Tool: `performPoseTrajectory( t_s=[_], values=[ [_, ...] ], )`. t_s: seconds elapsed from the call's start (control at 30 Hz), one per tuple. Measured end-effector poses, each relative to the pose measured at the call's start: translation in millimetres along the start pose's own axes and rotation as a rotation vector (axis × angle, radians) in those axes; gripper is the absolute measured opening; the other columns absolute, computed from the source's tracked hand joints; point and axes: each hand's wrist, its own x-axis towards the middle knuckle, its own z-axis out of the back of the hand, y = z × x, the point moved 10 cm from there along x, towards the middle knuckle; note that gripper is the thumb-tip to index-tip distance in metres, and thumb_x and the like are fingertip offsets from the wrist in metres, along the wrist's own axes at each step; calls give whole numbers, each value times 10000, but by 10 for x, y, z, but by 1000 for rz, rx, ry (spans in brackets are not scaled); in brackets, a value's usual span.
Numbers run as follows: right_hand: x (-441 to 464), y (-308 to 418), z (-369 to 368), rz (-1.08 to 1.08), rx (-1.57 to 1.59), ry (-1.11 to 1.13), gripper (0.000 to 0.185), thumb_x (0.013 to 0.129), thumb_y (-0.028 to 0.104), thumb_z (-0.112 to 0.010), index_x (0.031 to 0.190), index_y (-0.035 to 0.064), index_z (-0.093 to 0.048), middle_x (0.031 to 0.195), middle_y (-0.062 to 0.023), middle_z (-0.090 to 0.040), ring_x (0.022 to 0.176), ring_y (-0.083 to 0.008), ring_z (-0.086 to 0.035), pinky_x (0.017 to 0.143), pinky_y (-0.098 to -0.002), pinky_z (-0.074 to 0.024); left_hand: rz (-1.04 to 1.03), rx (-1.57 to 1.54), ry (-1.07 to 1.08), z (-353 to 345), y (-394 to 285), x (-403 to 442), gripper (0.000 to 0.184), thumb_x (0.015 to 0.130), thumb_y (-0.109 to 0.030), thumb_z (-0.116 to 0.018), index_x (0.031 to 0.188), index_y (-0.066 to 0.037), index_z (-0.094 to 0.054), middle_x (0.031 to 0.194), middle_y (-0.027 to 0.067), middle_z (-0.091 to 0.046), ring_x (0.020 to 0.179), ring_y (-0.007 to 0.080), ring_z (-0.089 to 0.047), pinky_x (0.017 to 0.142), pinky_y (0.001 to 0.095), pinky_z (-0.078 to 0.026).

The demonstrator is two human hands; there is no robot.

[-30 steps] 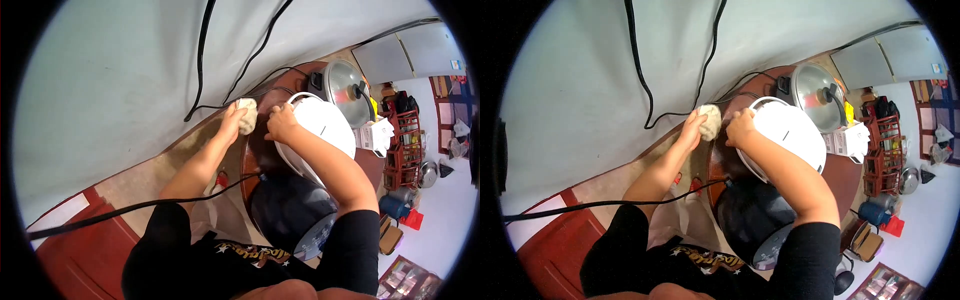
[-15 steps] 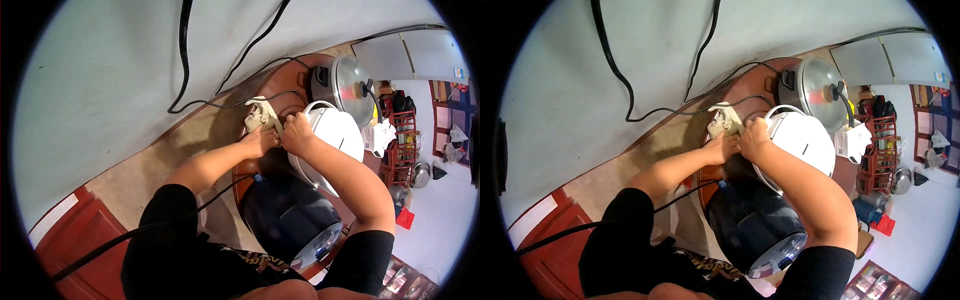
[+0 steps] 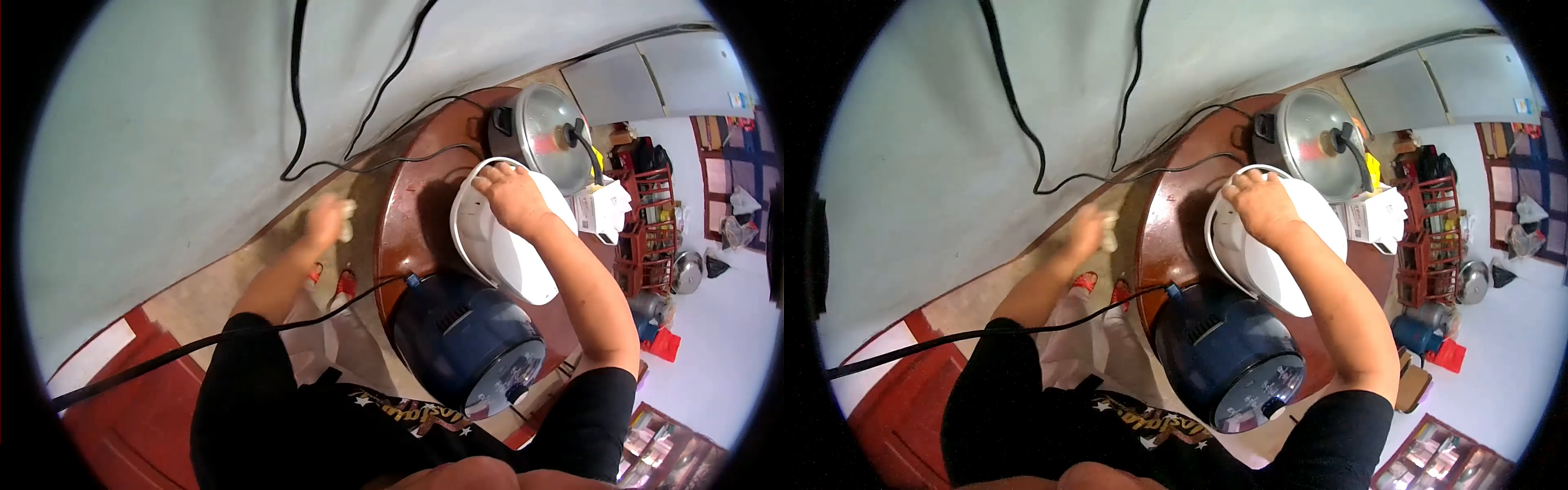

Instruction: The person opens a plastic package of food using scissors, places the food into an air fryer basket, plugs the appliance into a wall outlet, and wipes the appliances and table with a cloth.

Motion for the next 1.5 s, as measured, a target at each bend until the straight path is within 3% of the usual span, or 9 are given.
performPoseTrajectory(
  t_s=[0.03, 0.3, 0.4, 0.53, 1.0, 1.27, 1.33, 1.4, 1.5],
  values=[
    [-74, -228, 156, -124, 201, -97, 293, 775, 138, -535, 1063, 106, -578, 1083, -93, -574, 1039, -262, -509, 846, -361, -411, -714, 568, -174, 214, -90, -203, 68, 761, -103, -511, 793, -57, -550, 822, 138, -555, 765, 326, -546, 649, 422, -450],
    [-2798, -1950, -1417, -1224, 605, -300, 491, 825, 434, -513, 1026, -9, -578, 940, -234, -607, 919, -381, -565, 805, -406, -432, 193, 1069, 106, 1807, 1605, -1547, 226, 702, -176, -589, 897, -63, -598, 982, 186, -582, 944, 328, -555, 757, 456, -457],
    [-3335, -1250, -2262, -1741, 1561, -159, 869, 740, 699, -478, 1341, 86, -343, 1427, -167, -237, 1263, -420, -260, 812, -710, -303, 358, 840, 201, 1891, 1754, -2145, 305, 668, -204, -601, 934, -55, -611, 997, 190, -582, 960, 322, -558, 782, 438, -462],
    [-2886, -986, -2721, -1386, 2150, -616, 721, 824, 586, -488, 1265, 18, -434, 1175, -129, -551, 1075, -238, -534, 901, -397, -435, 470, 877, 259, 1792, 1784, -2547, 382, 645, -276, -623, 977, -86, -622, 1031, 146, -581, 976, 309, -557, 821, 408, -459],
    [-1889, -778, -2355, -1414, 2251, -628, 602, 892, 474, -453, 1247, -14, -443, 1124, -131, -572, 969, -236, -578, 804, -352, -485, -345, 756, 515, 5, -150, -2232, 322, 686, -216, -597, 973, -72, -615, 895, 142, -618, 849, 344, -584, 752, 424, -462],
    [-3357, -204, -3181, -1167, 1713, 16, 681, 825, 646, -397, 1316, 174, -398, 1261, -84, -471, 1143, -289, -442, 849, -559, -397, -191, 687, 912, -1079, -588, -2355, 770, 714, -242, -616, 1382, -226, -233, 915, 195, -615, 788, 385, -591, 699, 449, -467],
    [-3909, 691, -2715, -1607, 1939, 334, 668, 822, 653, -398, 1307, 195, -427, 1268, -76, -480, 1148, -268, -448, 885, -518, -395, -187, 671, 920, -1244, -681, -2373, 882, 715, -253, -628, 1412, -231, -89, 901, 212, -611, 785, 393, -591, 689, 455, -463],
    [-3943, 1629, -3010, -1337, 2632, 293, 665, 820, 654, -404, 1256, 159, -493, 1288, -81, -474, 1162, -268, -447, 932, -449, -385, -192, 763, 934, -1272, -827, -2385, 892, 712, -257, -635, 1410, -211, -82, 909, 217, -610, 793, 399, -590, 690, 454, -462],
    [-3909, 2009, -2987, -1471, 2535, 30, 691, 813, 675, -386, 1219, 134, -531, 1261, -92, -503, 1146, -262, -468, 945, -390, -381, -282, 795, 926, -1407, -950, -2392, 902, 712, -248, -647, 1405, -173, -74, 955, 232, -600, 836, 401, -589, 704, 443, -462]
  ],
)
